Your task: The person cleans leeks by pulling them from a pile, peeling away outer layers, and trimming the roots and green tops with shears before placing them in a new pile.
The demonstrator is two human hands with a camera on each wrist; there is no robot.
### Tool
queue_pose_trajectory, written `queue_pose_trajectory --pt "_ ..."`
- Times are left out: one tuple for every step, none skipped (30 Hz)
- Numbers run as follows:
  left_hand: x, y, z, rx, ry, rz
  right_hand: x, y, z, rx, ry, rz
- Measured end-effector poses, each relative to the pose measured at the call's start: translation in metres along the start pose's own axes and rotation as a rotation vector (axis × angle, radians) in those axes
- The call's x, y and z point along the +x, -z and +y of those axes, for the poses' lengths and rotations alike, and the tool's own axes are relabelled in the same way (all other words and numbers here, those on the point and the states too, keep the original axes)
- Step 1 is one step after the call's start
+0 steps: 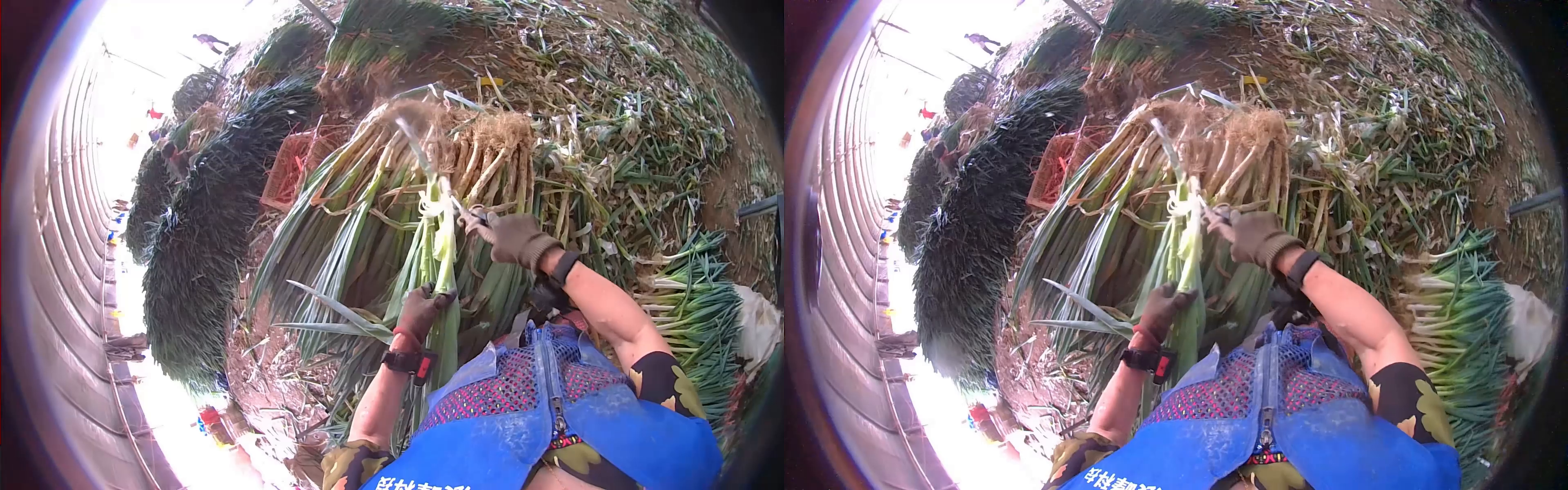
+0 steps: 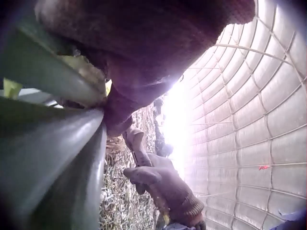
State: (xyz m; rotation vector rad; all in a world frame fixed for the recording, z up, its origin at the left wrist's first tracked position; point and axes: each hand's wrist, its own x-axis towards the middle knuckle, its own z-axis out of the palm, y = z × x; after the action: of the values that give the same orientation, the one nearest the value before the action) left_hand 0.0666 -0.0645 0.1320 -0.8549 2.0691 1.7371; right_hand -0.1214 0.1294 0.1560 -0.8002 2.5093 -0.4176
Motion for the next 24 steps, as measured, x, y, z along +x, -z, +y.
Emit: queue_pose_trajectory --pt "-0.002 0.0 0.004 0.06 -0.019 0.011 0.007 0.001 0.002 0.0 0.001 0.012" --pt "-0.003 0.001 0.006 0.121 -0.035 0.022 0.012 0.002 0.001 -0.013 0.006 0.018" --pt "0.002 0.001 -0.002 0.105 -0.007 0.01 0.015 0.002 0.001 -0.024 0.008 0.022" --pt "0.003 0.0 -0.005 0.138 -0.013 0.037 0.018 0.001 0.001 -0.036 0.008 0.027" --pt "0.002 -0.001 -0.004 0.17 -0.02 0.062 0.02 -0.002 -0.001 0.014 0.007 0.05" --pt "0.001 -0.002 -0.002 0.201 -0.026 0.088 0.021 -0.004 -0.001 -0.01 0.013 0.055" --pt "-0.001 -0.002 0.0 0.269 -0.008 0.081 0.022 -0.005 0.0 -0.034 0.018 0.061" --pt "-0.006 -0.004 0.016 0.336 0.01 0.074 0.024 -0.007 0.001 -0.059 0.024 0.068" --pt "-0.009 -0.005 0.024 0.403 0.028 0.068 0.026 -0.009 0.003 -0.034 -0.004 0.075" --pt "-0.009 -0.006 0.021 0.377 0.008 0.083 0.028 -0.011 0.005 -0.008 -0.031 0.082" --pt "-0.009 -0.007 0.014 0.352 -0.012 0.099 0.029 -0.014 0.007 0.019 -0.058 0.088" --pt "-0.01 -0.007 0.013 0.326 -0.033 0.114 0.021 -0.01 0.005 0.011 -0.018 0.044" --pt "-0.01 -0.005 0.014 0.249 -0.036 0.126 0.006 -0.007 0.005 0.002 0.023 -0.001" --pt "-0.012 -0.003 0.021 0.169 -0.04 0.137 -0.008 -0.004 0.004 -0.011 0.063 -0.048" --pt "-0.012 -0.002 0.025 0.087 -0.041 0.147 -0.019 -0.005 0.003 0.053 0.017 0.025" --pt "-0.009 0.002 0.026 0.056 -0.063 0.126 -0.024 -0.004 0.009 0.045 -0.014 0.053" --pt "-0.006 0.006 0.028 0.026 -0.085 0.106 -0.029 -0.002 0.016 0.037 -0.043 0.083" --pt "-0.004 0.007 0.039 -0.003 -0.112 0.087 -0.034 0.01 0.015 0.03 -0.071 0.117" --pt "-0.006 0.006 0.052 -0.006 -0.129 0.172 -0.044 0.023 0.014 0.08 -0.051 0.051" --pt "0.0 0.01 0.063 -0.033 -0.152 0.153 -0.051 0.029 0.013 0.083 0.012 0.017" --pt "0.006 0.02 0.073 -0.06 -0.174 0.133 -0.058 0.03 0.014 0.085 0.074 -0.017" --pt "0.012 0.029 0.084 -0.088 -0.198 0.114 -0.066 0.035 0.014 0.086 0.137 -0.051" --pt "0.017 0.038 0.095 -0.078 -0.21 0.112 -0.075 0.053 0.001 0.073 0.03 -0.015" --pt "0.018 0.044 0.111 -0.068 -0.222 0.11 -0.075 0.053 0.006 0.11 -0.002 0.063"
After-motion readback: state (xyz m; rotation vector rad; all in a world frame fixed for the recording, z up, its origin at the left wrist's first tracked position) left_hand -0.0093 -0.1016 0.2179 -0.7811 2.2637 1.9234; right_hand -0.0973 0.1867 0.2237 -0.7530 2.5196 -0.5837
